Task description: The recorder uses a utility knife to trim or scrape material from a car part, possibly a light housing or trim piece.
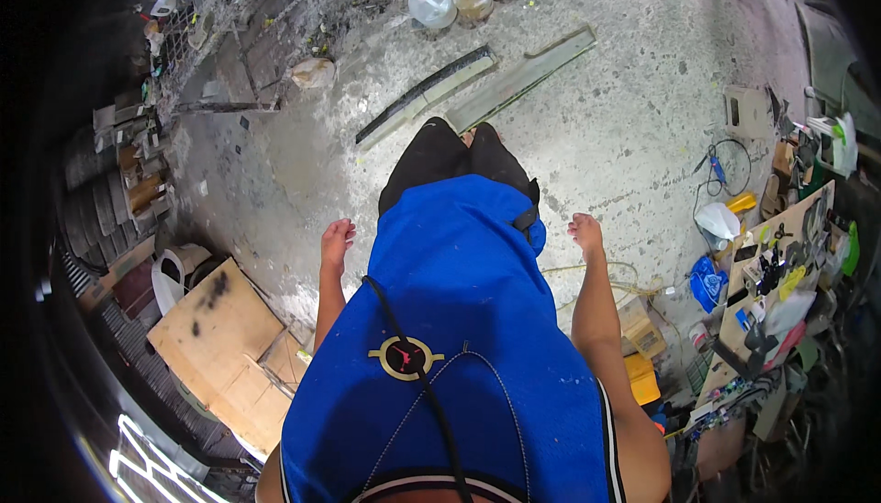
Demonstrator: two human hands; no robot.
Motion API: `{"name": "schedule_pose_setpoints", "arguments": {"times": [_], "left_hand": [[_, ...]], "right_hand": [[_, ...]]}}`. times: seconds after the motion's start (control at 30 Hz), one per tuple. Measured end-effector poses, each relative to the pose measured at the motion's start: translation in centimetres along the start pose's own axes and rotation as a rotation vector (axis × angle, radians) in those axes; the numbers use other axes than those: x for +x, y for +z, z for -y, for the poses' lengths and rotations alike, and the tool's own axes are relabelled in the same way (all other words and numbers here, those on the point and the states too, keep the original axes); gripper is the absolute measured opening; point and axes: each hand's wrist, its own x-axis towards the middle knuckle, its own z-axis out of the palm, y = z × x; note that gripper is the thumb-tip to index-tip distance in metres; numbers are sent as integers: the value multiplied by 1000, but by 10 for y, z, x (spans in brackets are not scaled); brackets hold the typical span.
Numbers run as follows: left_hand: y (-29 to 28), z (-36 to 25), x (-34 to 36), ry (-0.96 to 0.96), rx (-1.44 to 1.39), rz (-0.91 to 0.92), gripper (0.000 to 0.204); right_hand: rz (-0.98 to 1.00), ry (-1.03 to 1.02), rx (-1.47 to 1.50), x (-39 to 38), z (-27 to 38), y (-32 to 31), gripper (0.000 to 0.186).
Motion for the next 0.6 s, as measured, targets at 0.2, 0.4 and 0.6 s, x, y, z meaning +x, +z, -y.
{"name": "schedule_pose_setpoints", "arguments": {"times": [0.2,0.4,0.6], "left_hand": [[17,8,-4,-2,97,57,37],[12,40,-4,-202,136,102,35],[10,40,-14,-150,51,32,35]], "right_hand": [[-83,45,68,2,-7,-3,43],[-132,-37,136,8,4,-10,41],[-112,2,91,14,9,-10,37]]}}
